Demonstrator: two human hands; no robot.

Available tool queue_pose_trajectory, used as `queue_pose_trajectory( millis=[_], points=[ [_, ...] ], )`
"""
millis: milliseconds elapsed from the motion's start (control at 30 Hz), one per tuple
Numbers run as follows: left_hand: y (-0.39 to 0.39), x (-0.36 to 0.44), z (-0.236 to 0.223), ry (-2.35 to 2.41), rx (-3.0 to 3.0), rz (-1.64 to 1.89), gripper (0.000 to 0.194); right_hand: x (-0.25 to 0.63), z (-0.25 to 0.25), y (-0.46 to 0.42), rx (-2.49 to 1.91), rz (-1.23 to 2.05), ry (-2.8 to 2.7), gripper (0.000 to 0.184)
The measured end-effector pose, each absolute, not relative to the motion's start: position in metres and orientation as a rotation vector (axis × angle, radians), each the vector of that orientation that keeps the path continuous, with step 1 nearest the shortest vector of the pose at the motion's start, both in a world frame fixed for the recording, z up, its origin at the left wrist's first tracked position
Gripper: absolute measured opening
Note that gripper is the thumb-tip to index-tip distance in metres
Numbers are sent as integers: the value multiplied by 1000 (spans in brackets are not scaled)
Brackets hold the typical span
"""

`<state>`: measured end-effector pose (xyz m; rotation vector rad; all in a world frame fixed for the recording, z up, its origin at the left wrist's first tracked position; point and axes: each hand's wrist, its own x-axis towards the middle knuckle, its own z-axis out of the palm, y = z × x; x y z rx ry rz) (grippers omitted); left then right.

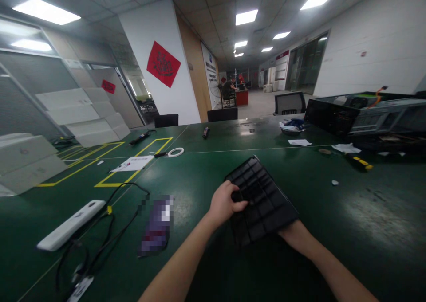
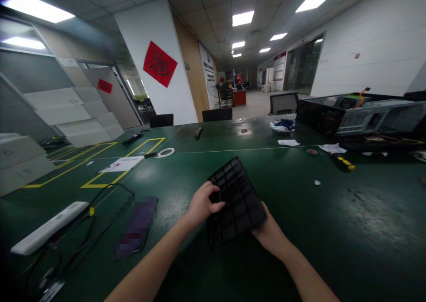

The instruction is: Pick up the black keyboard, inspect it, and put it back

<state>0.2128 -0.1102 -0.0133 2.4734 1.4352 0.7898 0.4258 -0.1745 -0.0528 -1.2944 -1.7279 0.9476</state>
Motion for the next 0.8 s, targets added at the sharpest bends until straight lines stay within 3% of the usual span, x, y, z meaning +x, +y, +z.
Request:
queue_pose_trajectory(
  millis=[100, 267, 633, 800],
  points=[
    [-70, 175, 4, 1930, 2359, 731, 37, 429, -53, -172, -1381, 986, -1807, 44],
    [-6, 116, 19, 2605, 1909, 322, 47, 428, -50, -173, -1439, 1062, -1802, 43],
    [7, 90, 5, 2765, 1716, 261, 51, 428, -49, -173, -1442, 1102, -1774, 44],
    [-36, 111, 10, 2637, 2041, 333, 36, 428, -46, -174, -1458, 1165, -1751, 46]
  ],
)
